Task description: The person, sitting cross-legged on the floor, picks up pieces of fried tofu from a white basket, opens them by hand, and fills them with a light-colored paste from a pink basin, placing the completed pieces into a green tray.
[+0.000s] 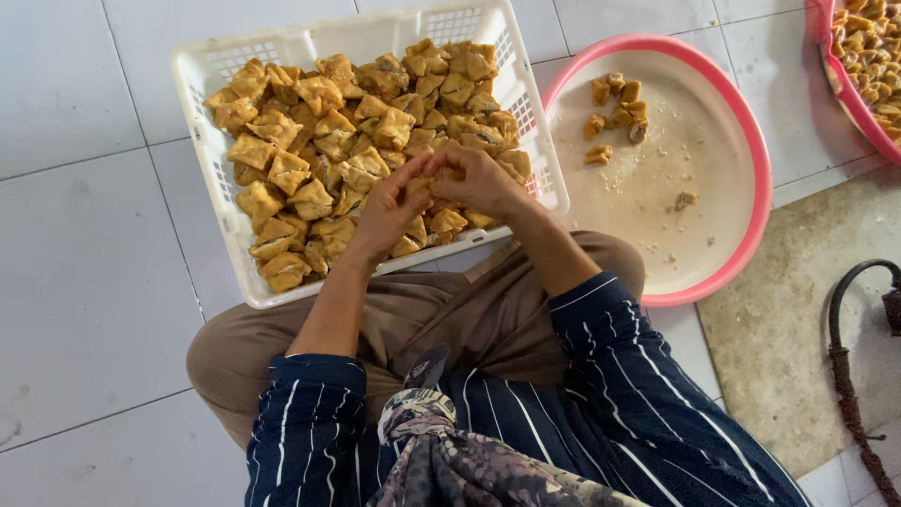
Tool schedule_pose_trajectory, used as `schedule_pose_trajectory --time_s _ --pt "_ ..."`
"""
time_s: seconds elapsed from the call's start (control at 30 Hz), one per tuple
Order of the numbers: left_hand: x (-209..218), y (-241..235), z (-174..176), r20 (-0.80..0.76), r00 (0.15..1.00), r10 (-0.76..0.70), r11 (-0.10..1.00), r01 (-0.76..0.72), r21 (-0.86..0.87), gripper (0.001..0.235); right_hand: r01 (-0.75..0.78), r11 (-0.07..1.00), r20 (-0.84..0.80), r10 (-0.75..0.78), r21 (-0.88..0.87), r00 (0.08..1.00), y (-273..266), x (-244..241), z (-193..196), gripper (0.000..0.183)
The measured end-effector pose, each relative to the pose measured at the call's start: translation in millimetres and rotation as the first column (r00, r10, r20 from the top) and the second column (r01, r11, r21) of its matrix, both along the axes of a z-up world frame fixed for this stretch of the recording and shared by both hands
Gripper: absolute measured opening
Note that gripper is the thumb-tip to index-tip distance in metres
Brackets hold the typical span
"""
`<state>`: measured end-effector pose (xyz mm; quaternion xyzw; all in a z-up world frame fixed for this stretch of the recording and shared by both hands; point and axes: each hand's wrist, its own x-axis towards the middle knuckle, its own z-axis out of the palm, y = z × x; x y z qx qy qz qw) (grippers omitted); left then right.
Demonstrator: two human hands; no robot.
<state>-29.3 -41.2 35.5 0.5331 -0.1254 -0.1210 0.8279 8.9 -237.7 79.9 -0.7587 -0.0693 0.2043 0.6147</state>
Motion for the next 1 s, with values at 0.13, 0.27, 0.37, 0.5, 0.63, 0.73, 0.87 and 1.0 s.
schedule_pose_trajectory --time_s 0.13,0.27,0.37,0.5,0.63,0.73,0.87,1.0 --pt "-2 2 13 -0.164 0.98 0.111 0.99 -0.124 -0.068 0.037 0.096 0.979 -0.155 -0.068 0.181 0.986 2 -7 18 0.032" --pt "6 6 -12 -0.27 0.963 -0.023 0.985 -0.025 -0.172 0.053 0.183 0.841 -0.239 -0.066 0.509 0.969 -9 -6 26 0.047" --pt "4 4 0 -0.316 0.947 -0.065 0.975 -0.007 -0.222 0.063 0.19 0.83 -0.162 -0.123 0.524 0.979 -7 -5 26 0.048" --pt "5 -4 -27 -0.346 0.934 -0.089 0.964 -0.007 -0.266 0.064 0.049 0.897 0.121 -0.113 0.44 0.986 -2 1 13 0.04" --pt "6 -4 -31 -0.334 0.936 -0.109 0.967 0.021 -0.256 0.059 0.019 0.995 0.272 -0.045 0.095 0.961 9 -10 13 0.038" --pt "4 2 -18 -0.298 0.953 -0.053 0.978 -0.011 -0.208 0.06 0.067 0.998 0.329 -0.058 -0.017 0.943 7 -7 1 0.039" --pt "6 2 -31 -0.249 0.969 -0.003 0.998 -0.013 -0.06 0.065 0.017 0.984 0.493 0.073 -0.175 0.867 5 -13 -8 0.054" --pt "2 6 -15 -0.187 0.981 0.047 0.987 -0.016 0.161 0.069 0.021 0.873 0.526 0.275 -0.488 0.805 25 -29 5 0.075"
